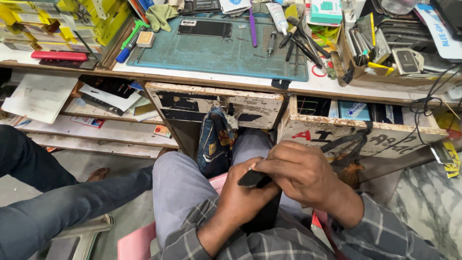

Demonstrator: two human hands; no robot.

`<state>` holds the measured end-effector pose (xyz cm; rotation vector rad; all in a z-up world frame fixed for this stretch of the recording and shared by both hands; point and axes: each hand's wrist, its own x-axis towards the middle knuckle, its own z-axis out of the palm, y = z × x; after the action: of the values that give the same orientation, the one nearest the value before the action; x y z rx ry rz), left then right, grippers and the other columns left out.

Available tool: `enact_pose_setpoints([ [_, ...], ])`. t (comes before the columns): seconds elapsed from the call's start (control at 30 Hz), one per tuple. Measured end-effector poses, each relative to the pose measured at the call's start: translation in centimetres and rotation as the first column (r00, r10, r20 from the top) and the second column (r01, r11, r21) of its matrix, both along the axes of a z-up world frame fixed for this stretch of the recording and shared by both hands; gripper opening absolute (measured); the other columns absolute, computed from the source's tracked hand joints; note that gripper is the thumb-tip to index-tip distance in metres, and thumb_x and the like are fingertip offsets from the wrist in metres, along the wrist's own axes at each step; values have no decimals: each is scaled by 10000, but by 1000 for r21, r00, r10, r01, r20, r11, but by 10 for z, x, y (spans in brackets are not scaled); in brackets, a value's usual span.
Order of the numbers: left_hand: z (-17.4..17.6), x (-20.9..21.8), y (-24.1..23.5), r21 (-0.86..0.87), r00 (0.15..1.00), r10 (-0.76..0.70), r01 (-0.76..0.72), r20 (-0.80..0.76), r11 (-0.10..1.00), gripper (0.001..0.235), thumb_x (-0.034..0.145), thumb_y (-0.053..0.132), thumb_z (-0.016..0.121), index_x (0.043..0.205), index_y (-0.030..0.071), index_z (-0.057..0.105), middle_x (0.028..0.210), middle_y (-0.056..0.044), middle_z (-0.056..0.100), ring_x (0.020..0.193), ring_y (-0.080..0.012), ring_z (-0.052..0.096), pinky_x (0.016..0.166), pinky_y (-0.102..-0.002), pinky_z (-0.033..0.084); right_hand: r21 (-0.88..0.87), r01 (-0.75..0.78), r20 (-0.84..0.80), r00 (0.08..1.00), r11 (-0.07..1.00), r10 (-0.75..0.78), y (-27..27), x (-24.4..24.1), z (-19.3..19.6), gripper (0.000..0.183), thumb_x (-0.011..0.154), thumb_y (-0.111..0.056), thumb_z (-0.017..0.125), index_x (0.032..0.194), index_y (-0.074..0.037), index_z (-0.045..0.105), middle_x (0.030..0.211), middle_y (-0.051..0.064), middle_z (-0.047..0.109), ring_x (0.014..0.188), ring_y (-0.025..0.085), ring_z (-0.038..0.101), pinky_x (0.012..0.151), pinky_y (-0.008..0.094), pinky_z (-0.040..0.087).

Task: The person uses a screwdriver to remove screws from the back of a disassembled smartphone. They then lift the back cover and remove a small metal bracket from the phone's interior.

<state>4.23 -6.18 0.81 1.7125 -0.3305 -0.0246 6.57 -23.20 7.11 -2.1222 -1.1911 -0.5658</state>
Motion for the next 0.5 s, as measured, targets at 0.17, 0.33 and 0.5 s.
enact_pose_setpoints([
  [0.17,-13,8,-1,-41,990,-58,64,130,997,236,776,96,803,975,25,699,862,-84,739,800,-125,726,726,-301,575,-147,-66,-71,996,987,55,-3,18,3,208,792,-63,778,994,-110,777,738,75,579,678,284,610,572,418,471],
  [0.33,-33,12,3,-255,953,-288,258,-91,932,248,894,92,800,1107,-14,729,954,-42,740,894,-98,658,800,-301,556,-93,50,-166,984,994,-65,-10,20,2,197,801,-37,729,994,-76,744,806,82,617,734,267,640,627,387,498],
  [0.5,-45,-6,13,-465,872,-418,269,-253,843,568,905,110,734,1421,16,513,1165,37,717,1089,-46,649,970,-233,524,-35,117,-272,954,992,-122,-29,18,0,198,831,-19,724,1016,-82,759,861,59,676,783,211,696,678,347,539],
])
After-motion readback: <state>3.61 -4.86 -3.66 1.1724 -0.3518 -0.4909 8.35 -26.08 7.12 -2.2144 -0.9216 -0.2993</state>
